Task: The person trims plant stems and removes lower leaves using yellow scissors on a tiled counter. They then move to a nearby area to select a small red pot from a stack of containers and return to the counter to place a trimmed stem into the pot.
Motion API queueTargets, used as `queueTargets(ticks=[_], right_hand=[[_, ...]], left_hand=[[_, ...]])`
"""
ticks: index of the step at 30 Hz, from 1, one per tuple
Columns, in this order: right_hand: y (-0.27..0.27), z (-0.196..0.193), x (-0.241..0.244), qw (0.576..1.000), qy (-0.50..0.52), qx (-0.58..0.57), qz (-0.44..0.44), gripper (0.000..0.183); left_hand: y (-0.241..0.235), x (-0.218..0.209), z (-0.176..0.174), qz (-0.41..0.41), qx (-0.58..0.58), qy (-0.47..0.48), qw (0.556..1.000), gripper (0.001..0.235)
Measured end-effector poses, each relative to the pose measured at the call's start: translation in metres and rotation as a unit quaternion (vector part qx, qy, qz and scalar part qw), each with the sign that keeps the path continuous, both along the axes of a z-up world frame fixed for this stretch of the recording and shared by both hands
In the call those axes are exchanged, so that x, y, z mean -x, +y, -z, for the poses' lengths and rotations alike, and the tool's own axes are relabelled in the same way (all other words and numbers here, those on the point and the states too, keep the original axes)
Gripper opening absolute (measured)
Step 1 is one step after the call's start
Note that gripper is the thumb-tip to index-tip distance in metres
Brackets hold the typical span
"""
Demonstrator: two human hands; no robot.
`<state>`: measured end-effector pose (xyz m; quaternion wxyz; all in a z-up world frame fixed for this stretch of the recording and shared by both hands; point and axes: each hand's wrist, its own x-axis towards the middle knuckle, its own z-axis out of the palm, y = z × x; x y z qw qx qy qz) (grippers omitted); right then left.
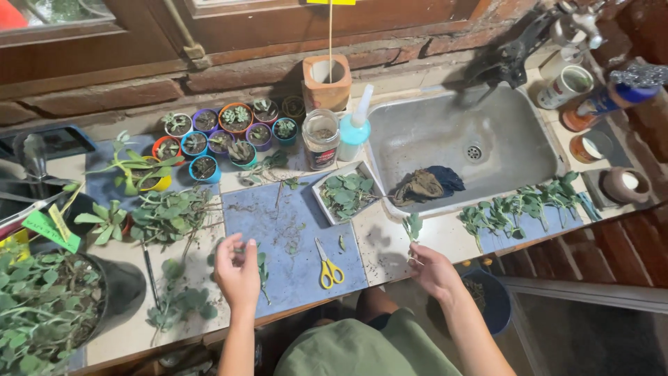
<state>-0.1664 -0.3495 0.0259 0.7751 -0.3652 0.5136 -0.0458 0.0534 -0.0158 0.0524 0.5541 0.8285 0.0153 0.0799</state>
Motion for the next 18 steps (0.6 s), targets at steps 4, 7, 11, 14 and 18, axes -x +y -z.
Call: queueTargets(ticks=[4, 7, 11, 14, 18], right_hand=[[-0.026, 0.003, 0.013, 0.978, 0.1, 0.184, 0.006, 0.015], [-0.047, 0.011, 0.023, 0.938, 0.169, 0.302, 0.024, 0.016], [-0.054, 0.012, 0.029, 0.913, 0.242, 0.328, -0.01, 0.027], [-0.055, 0.013, 0.025, 0.902, 0.269, 0.335, -0.034, 0.027], [-0.057, 0.018, 0.025, 0.878, 0.304, 0.363, -0.074, 0.023]], left_hand=[[-0.004, 0.016, -0.01, 0.026, 0.006, 0.075, 0.997, 0.022], [-0.003, 0.023, -0.005, 0.027, -0.001, 0.089, 0.996, 0.019], [0.004, 0.04, -0.006, 0.043, -0.018, 0.11, 0.993, 0.02], [0.011, 0.061, 0.006, 0.06, -0.03, 0.103, 0.992, 0.018], [0.019, 0.095, 0.033, 0.089, -0.058, 0.082, 0.991, 0.015]])
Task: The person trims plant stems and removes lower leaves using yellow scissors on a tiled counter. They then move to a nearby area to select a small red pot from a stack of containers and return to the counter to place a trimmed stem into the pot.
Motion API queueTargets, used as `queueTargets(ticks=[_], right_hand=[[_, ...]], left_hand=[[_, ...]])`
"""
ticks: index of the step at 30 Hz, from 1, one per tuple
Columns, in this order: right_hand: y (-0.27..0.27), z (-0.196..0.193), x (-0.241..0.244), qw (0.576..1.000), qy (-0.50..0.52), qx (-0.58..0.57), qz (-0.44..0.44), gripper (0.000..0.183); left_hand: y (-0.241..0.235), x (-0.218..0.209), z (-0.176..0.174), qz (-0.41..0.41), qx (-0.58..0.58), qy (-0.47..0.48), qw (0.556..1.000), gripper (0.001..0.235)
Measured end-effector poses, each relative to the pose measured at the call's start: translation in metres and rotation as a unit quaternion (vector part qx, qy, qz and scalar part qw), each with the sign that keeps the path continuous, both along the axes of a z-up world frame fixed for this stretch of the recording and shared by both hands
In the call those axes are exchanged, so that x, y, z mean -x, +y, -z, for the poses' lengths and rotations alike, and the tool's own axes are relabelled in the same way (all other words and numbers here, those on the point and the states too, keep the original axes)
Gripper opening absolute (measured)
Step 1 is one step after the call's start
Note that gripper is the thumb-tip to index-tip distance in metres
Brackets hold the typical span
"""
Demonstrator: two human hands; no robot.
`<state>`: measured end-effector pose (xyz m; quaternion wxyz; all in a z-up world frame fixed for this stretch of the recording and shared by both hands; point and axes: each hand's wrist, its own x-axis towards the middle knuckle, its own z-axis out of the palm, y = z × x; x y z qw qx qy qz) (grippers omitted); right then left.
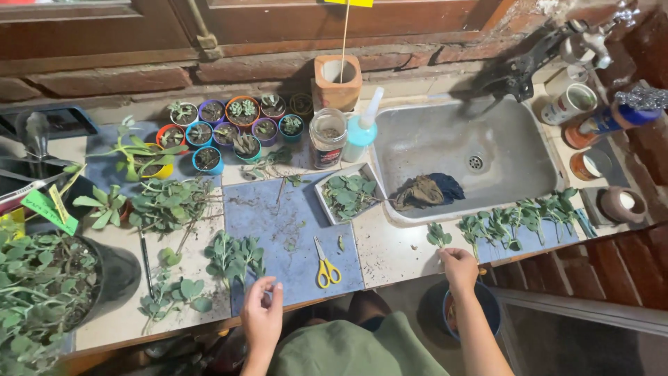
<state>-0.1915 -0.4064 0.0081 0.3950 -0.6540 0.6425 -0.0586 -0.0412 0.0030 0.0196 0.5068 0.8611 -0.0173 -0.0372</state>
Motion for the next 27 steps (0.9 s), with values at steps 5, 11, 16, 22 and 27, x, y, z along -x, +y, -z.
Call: queueTargets(ticks=[5, 11, 16, 22, 27], right_hand=[[0.027, -0.003, 0.008, 0.968, 0.051, 0.204, -0.139, 0.06], [0.081, 0.016, -0.006, 0.884, 0.027, 0.353, -0.304, 0.056], [0.124, 0.023, -0.03, 0.844, -0.089, 0.308, -0.429, 0.045], [0.167, 0.011, -0.052, 0.778, -0.101, 0.208, -0.584, 0.032], [0.185, -0.002, -0.06, 0.763, -0.116, 0.183, -0.609, 0.032]], left_hand=[[0.007, 0.026, 0.016, 0.039, -0.013, -0.04, 0.998, 0.011], [0.023, 0.039, 0.024, 0.073, -0.125, -0.023, 0.989, 0.016], [0.043, 0.032, 0.03, 0.014, -0.129, -0.07, 0.989, 0.018], [0.051, -0.01, 0.028, -0.069, -0.101, -0.159, 0.98, 0.01], [0.037, -0.042, 0.048, -0.058, -0.205, -0.051, 0.976, 0.027]])
